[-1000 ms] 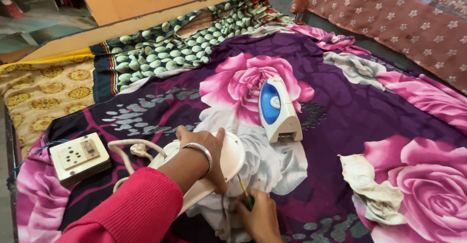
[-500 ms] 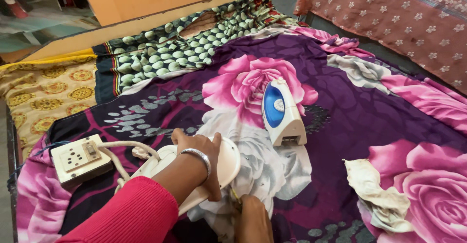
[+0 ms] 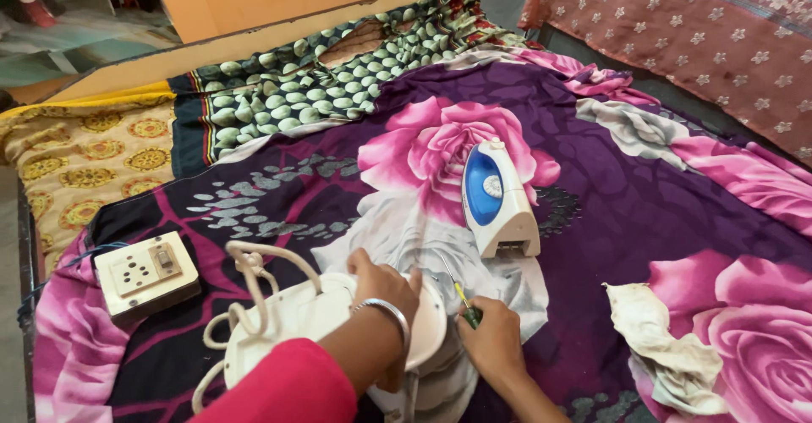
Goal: The person disassembles a white electric iron on a bed, removes the soleplate, and uses a screwdriver to unscrew screws from the base. They then reassemble the iron by replacing the soleplate and tightening the screws.
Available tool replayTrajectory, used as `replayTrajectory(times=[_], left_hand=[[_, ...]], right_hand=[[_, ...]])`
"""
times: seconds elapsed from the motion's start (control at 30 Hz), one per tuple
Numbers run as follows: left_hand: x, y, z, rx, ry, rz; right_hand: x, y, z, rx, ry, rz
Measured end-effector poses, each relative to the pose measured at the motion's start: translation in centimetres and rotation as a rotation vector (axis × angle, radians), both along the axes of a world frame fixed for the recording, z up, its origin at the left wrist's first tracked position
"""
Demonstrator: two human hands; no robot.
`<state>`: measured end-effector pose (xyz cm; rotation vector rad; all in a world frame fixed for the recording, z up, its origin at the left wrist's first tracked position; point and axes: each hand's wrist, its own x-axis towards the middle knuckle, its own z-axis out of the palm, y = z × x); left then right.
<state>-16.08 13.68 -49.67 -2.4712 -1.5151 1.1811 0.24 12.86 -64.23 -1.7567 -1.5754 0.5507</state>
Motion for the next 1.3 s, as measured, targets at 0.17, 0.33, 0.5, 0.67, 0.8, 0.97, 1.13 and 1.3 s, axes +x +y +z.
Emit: replayTrajectory(times=[0.17,0.33,0.5,0.67,0.8,0.97,1.13,1.3], left_hand=[[1.6,-0.2,-4.1,0.127,-0.056,-0.017],[2.7,-0.7,-6.1,0.003,0.003,-0.121],[3.0,-0.4,-5.9,-0.040,0.010,-0.151],[3.1,0.0,-5.8,-0.047,0.014,-0.144],[2.9,0.3,-5.8,-0.064,0.008,-0.136],[2.5,0.4,-6.0,-0.079,-0.010,-0.132],[2.4,0.5,-6.6,-0.073,-0.051,-0.096],[2.5,0.5,-6.2,-0.146,-0.028,-0.122]], right_hand=[[0.2,1.1,0.4,-0.090,-0.154,0.020],[2.5,2.4,2.9,-0.163,-0.216,0.017],[2.1,3.4,5.0,-0.104,-0.191,0.012],[-1.6,4.9,4.5,0.089,-0.135,0.274],[-3.0,5.7,3.8,-0.093,-0.259,0.229],[-0.7,6.0,4.2,-0.204,-0.441,0.259],[3.3,4.5,8.0,-0.303,-0.493,0.378],[6.2,3.5,14.0,-0.402,-0.686,0.678]])
